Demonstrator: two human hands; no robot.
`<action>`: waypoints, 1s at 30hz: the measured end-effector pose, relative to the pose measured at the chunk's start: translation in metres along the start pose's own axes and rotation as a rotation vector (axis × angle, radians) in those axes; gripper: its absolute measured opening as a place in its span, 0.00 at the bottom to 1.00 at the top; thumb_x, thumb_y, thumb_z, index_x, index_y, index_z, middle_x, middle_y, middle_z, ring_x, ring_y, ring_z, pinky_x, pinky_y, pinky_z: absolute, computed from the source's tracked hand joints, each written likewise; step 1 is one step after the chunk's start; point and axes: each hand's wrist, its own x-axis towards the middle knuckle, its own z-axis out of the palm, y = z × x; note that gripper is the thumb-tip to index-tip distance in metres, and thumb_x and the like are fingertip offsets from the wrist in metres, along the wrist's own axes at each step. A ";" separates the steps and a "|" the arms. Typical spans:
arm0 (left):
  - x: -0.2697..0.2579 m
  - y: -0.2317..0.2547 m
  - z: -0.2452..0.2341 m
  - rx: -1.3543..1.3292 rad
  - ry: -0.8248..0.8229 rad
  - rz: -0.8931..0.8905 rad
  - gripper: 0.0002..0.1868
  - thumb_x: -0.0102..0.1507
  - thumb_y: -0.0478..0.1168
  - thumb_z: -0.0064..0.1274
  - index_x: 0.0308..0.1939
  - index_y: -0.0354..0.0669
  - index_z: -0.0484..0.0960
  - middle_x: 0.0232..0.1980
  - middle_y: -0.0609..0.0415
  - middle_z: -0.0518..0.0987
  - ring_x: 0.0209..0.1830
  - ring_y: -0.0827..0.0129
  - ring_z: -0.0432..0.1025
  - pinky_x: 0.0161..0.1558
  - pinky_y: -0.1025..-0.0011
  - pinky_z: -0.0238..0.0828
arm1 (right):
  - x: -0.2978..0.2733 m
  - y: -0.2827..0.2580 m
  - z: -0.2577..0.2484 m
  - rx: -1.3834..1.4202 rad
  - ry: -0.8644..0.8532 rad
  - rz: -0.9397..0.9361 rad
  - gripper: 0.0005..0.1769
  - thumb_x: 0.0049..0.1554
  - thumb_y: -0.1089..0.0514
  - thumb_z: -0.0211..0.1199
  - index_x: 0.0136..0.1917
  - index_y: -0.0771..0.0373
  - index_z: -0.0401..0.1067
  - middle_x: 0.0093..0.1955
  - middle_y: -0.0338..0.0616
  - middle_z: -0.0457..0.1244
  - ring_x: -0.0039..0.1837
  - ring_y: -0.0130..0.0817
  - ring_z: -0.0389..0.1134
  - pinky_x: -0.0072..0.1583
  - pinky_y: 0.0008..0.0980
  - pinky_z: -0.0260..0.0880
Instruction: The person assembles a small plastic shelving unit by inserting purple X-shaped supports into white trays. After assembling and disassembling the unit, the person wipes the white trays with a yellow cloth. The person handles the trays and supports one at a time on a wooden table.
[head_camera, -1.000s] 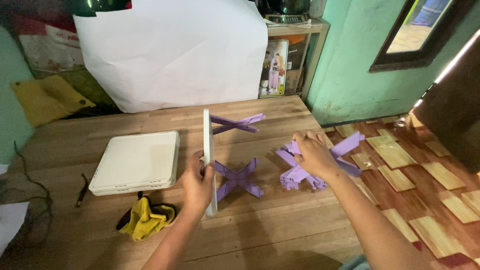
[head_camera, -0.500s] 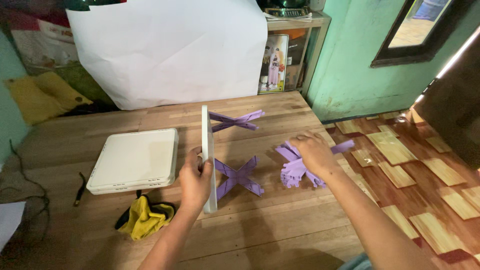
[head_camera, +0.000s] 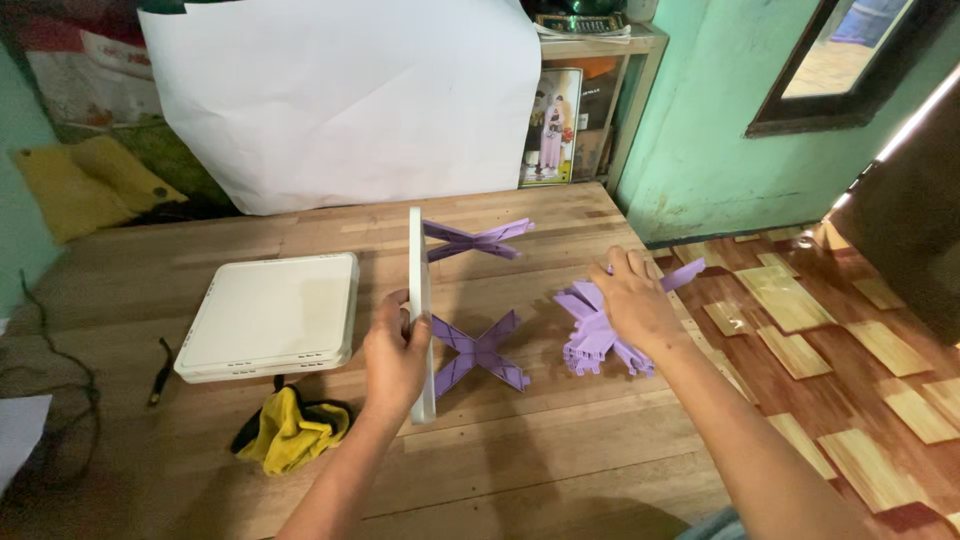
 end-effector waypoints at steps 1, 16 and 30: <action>0.000 0.000 0.000 -0.003 0.000 0.004 0.18 0.62 0.34 0.57 0.55 0.36 0.77 0.20 0.52 0.68 0.19 0.67 0.63 0.24 0.63 0.61 | 0.000 0.003 0.005 -0.011 -0.003 -0.017 0.25 0.54 0.65 0.57 0.66 0.58 0.70 0.64 0.53 0.57 0.68 0.50 0.56 0.68 0.47 0.60; 0.002 -0.004 0.001 0.002 0.013 0.043 0.15 0.62 0.35 0.57 0.53 0.36 0.77 0.21 0.50 0.69 0.19 0.66 0.64 0.25 0.63 0.62 | -0.028 0.024 0.103 -0.104 -0.268 -0.170 0.38 0.48 0.70 0.62 0.70 0.51 0.63 0.66 0.44 0.58 0.73 0.46 0.55 0.69 0.40 0.62; 0.004 -0.007 0.004 -0.021 0.006 0.061 0.16 0.63 0.34 0.56 0.53 0.34 0.76 0.20 0.49 0.71 0.18 0.67 0.63 0.24 0.63 0.61 | -0.019 0.029 0.109 0.204 -0.277 0.009 0.48 0.45 0.78 0.59 0.76 0.52 0.59 0.76 0.50 0.53 0.76 0.50 0.53 0.72 0.40 0.59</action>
